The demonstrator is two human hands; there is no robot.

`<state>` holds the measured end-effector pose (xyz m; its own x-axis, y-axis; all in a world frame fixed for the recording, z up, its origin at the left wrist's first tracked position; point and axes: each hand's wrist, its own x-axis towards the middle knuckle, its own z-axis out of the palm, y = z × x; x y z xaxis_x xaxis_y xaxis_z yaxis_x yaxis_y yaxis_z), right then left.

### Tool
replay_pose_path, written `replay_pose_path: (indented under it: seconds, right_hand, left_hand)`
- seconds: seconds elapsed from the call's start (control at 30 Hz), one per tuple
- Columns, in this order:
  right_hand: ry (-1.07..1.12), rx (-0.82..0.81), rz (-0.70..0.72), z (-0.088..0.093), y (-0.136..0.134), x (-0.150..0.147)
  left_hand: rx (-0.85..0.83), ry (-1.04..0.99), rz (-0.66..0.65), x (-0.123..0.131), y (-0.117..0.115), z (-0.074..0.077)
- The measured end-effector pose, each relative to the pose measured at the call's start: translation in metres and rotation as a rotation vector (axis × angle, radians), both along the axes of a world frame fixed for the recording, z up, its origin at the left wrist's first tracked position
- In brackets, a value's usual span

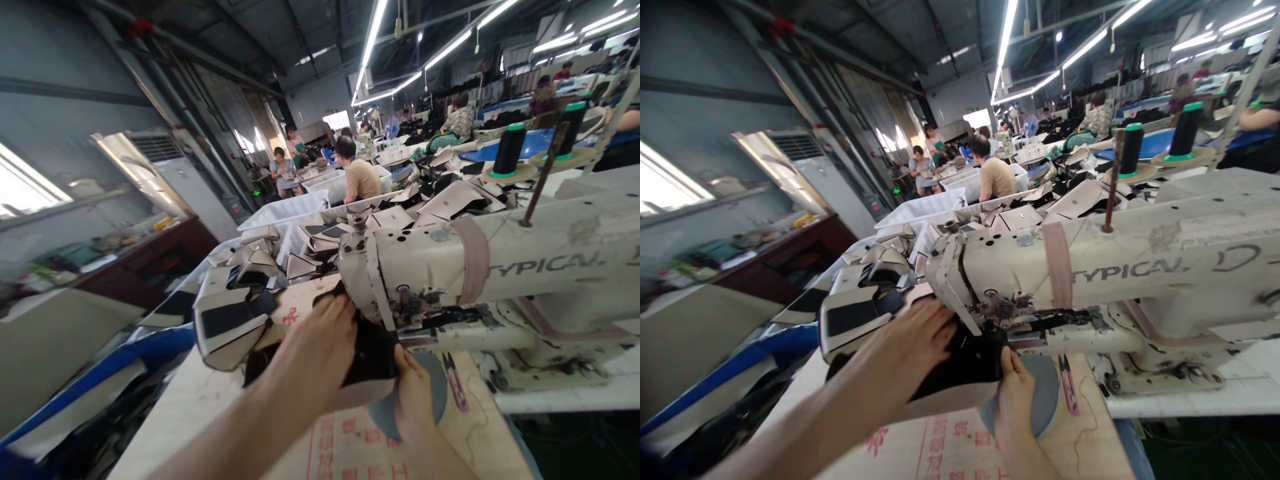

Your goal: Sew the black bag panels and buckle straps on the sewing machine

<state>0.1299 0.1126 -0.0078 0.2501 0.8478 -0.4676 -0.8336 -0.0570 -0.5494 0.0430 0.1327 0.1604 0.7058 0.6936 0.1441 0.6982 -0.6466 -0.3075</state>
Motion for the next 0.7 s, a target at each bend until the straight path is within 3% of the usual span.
replay_pose_path:
  seconds: [0.07, 0.13, 0.2, 0.27, 0.4, 0.53, 0.7]
  right_hand:
    - [-0.015, 0.007, -0.004, 0.001, -0.002, 0.001]
    - [-0.033, 0.014, -0.009, 0.0, -0.003, 0.001]
    - [-0.05, 0.022, -0.008, -0.002, -0.004, 0.001]
    - [-0.065, 0.028, 0.001, -0.005, -0.004, 0.002]
    - [-0.066, 0.035, 0.009, -0.006, -0.002, 0.002]
    - [-0.035, 0.053, 0.037, -0.005, -0.003, 0.002]
    - [-0.012, 0.055, 0.039, -0.004, -0.003, 0.003]
  left_hand:
    - [-0.055, 0.014, -0.016, 0.002, -0.034, -0.028]
    - [-0.027, -0.019, 0.091, 0.011, -0.049, -0.061]
    - [-0.048, -0.053, 0.298, 0.023, -0.043, -0.089]
    - [-0.085, -0.101, 0.455, 0.035, -0.027, -0.106]
    - [-0.05, -0.282, 0.656, 0.05, -0.002, -0.12]
    - [0.053, -0.429, 0.81, 0.058, -0.003, -0.129]
    - [-0.082, -0.512, 0.761, 0.056, 0.0, -0.133]
